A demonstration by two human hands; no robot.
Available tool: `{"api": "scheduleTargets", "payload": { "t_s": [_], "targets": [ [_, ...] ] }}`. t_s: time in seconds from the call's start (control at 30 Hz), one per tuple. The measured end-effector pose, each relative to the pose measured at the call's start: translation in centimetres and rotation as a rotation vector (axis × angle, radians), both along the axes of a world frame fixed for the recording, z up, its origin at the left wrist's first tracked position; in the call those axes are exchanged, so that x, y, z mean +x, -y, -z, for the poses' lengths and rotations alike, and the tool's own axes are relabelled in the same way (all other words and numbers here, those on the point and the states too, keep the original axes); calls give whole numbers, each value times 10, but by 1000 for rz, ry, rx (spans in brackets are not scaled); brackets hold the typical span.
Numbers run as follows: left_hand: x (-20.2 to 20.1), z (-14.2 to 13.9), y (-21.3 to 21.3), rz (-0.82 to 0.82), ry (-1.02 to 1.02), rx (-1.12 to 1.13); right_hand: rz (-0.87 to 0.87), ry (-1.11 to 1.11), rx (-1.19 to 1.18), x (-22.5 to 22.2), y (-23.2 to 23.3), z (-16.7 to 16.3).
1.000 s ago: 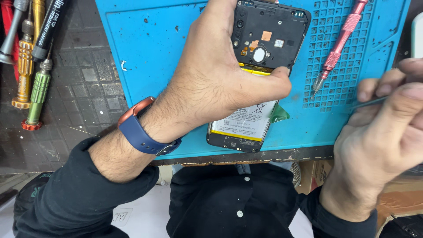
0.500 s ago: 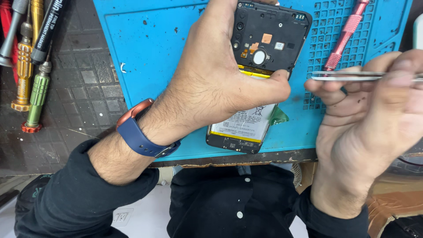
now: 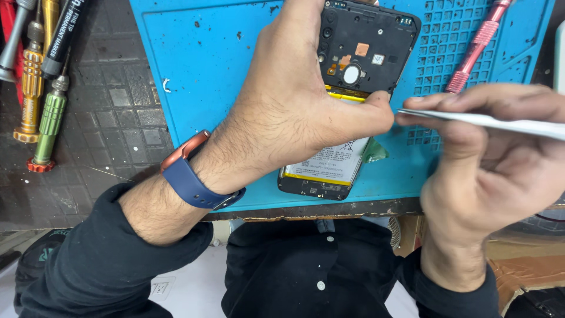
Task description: The person works on a disassembled smartphone on a blue repair mat, using a screwdriver on the phone's internals, then pries and lifts the battery out of the phone body with a metal pry tool while holding the phone steady, and continues working on the exposed components with a screwdriver.
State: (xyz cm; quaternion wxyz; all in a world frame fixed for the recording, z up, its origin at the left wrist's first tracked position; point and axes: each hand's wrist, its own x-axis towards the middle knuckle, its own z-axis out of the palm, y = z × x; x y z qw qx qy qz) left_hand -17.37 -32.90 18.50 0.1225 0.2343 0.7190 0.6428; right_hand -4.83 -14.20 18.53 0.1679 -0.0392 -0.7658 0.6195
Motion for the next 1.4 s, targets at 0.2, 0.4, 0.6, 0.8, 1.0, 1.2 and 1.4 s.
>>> {"api": "scheduleTargets", "payload": {
  "t_s": [0.2,0.4,0.6,0.8,1.0,1.2,1.4],
  "targets": [
    [-1,-4,4,-6,42,4,7,-107,295,4,15,4],
    [-2,-6,6,2,55,21,-54,-155,342,2,16,6],
    [1,-2,10,-8,40,13,-74,-177,439,1,20,6],
    [5,0,14,0,55,27,-64,-165,435,5,27,2],
    [8,0,17,8,48,47,-52,-156,465,10,33,0],
    [7,-3,16,-4,52,44,-41,-179,487,9,35,2],
    [8,-4,17,-15,38,26,-42,-208,496,8,36,2]
  ]
}}
